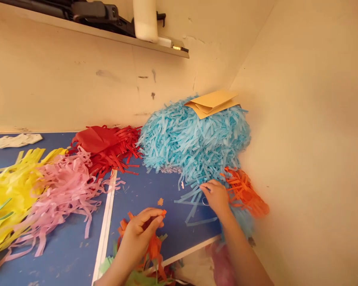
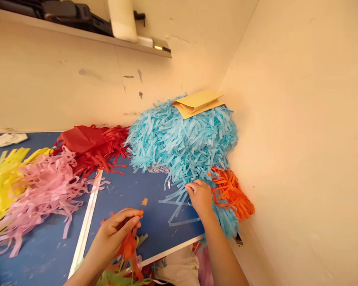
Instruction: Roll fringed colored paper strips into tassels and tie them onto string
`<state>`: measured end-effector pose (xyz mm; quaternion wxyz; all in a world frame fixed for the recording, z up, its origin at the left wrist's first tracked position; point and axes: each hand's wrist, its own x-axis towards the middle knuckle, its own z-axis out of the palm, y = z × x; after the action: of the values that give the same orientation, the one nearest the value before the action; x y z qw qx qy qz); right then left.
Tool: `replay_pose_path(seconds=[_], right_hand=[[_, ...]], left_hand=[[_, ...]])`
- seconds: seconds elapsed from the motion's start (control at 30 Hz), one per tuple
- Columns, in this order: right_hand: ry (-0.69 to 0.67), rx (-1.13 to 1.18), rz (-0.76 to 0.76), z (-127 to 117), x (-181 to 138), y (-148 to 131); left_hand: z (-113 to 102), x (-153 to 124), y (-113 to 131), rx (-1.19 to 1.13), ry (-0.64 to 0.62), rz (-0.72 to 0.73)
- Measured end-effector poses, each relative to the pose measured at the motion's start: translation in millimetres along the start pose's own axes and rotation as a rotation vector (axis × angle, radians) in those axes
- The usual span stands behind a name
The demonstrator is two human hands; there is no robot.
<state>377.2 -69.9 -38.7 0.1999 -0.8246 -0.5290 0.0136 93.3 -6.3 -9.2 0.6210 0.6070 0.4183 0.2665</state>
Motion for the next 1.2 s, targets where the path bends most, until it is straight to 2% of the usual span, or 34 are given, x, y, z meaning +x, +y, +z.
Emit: replay_pose_path(seconds=[0.1, 0.2, 0.37, 0.43, 0.53, 0.67, 0.73, 0.9, 1.1, 1.2], right_hand=[[-0.009, 0.112, 0.029, -4, -2, 4], [0.002, 0.16, 0.046, -5, -1, 10], [0.004, 0.361, 0.281, -13, -2, 9], [-0.009, 0.388, 0.311, -21, -9, -6], [-0.052, 0.531, 0.258, -34, -33, -51], [-0.37, 0.901, 0.171, -38, -62, -116], [-0.415, 0.982, 0.168, -33, -67, -133], [-0.408, 0.991, 0.174, -19, -65, -138], [-0.359, 0.976, 0.185, -18, -65, -139], [-0.371, 0.977, 0.176, -14, -67, -139]], left_hand=[[-3, 0, -6, -0.108, -0.052, -0.085], [-4, 0, -10, -0.186, -0.03, -0.142], [-5, -2, -9, -0.321, 0.024, -0.258], [-5, -2, -8, -0.36, 0.048, -0.281], [-2, -3, -5, -0.447, 0.069, -0.318], [5, -4, 1, -0.595, 0.028, -0.448], [6, -5, 4, -0.617, 0.014, -0.451], [1, -8, 2, -0.626, 0.012, -0.428], [-2, -9, 1, -0.595, -0.007, -0.409], [-1, -9, 3, -0.515, -0.028, -0.353]])
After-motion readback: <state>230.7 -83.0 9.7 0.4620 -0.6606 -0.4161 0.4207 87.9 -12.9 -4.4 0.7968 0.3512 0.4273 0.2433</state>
